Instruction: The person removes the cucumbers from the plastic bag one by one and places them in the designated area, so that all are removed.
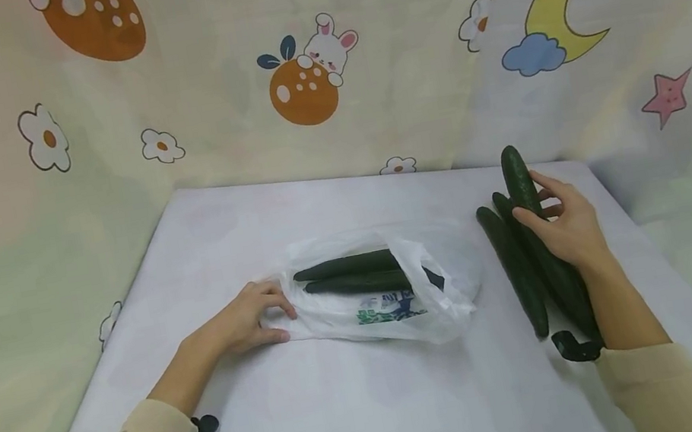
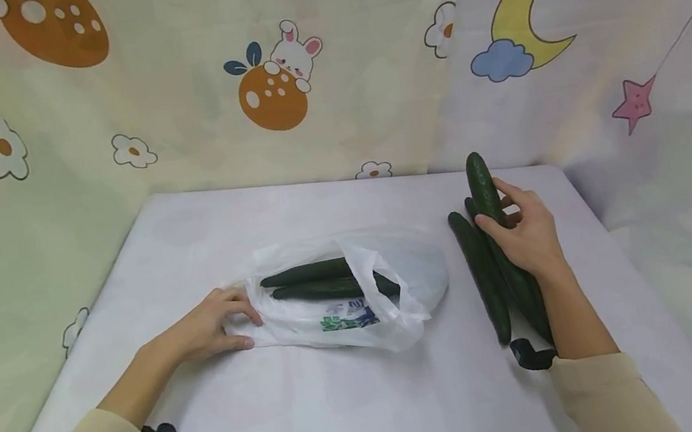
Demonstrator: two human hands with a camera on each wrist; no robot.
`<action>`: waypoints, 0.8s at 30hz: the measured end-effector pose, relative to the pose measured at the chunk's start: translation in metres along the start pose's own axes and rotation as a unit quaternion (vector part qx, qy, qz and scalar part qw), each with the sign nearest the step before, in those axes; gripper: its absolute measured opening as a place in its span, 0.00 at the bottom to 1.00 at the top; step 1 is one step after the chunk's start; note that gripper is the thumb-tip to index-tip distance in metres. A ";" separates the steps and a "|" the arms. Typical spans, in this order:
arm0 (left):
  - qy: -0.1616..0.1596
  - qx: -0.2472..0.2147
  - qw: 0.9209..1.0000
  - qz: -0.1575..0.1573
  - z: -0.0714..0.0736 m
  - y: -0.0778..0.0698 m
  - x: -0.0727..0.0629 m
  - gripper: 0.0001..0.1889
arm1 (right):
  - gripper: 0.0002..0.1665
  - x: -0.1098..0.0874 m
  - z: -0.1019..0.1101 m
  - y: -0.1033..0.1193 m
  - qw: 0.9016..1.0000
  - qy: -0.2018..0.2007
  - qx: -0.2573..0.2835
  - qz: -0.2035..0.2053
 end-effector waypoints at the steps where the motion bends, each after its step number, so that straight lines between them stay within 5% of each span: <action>1: -0.002 0.001 1.000 0.001 0.001 0.001 -0.001 0.14 | 0.42 0.000 0.000 -0.003 1.000 0.000 -0.004 0.003; 15: 0.007 0.001 1.000 0.003 0.002 -0.002 0.000 0.14 | 0.44 -0.012 0.027 -0.053 0.998 0.015 -0.043 -0.033; 24: 0.005 0.001 1.000 0.002 0.002 -0.003 -0.001 0.14 | 0.43 -0.018 0.038 -0.080 0.996 0.020 -0.088 -0.008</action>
Point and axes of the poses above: each hand's wrist, its own x-axis towards the middle knuckle, its own z-axis out of the back of the hand, y = z × x, the point moved 1 cm from there along x, towards the middle knuckle, and after that the axes turned 3 degrees about -x, right-handed, at the moved point
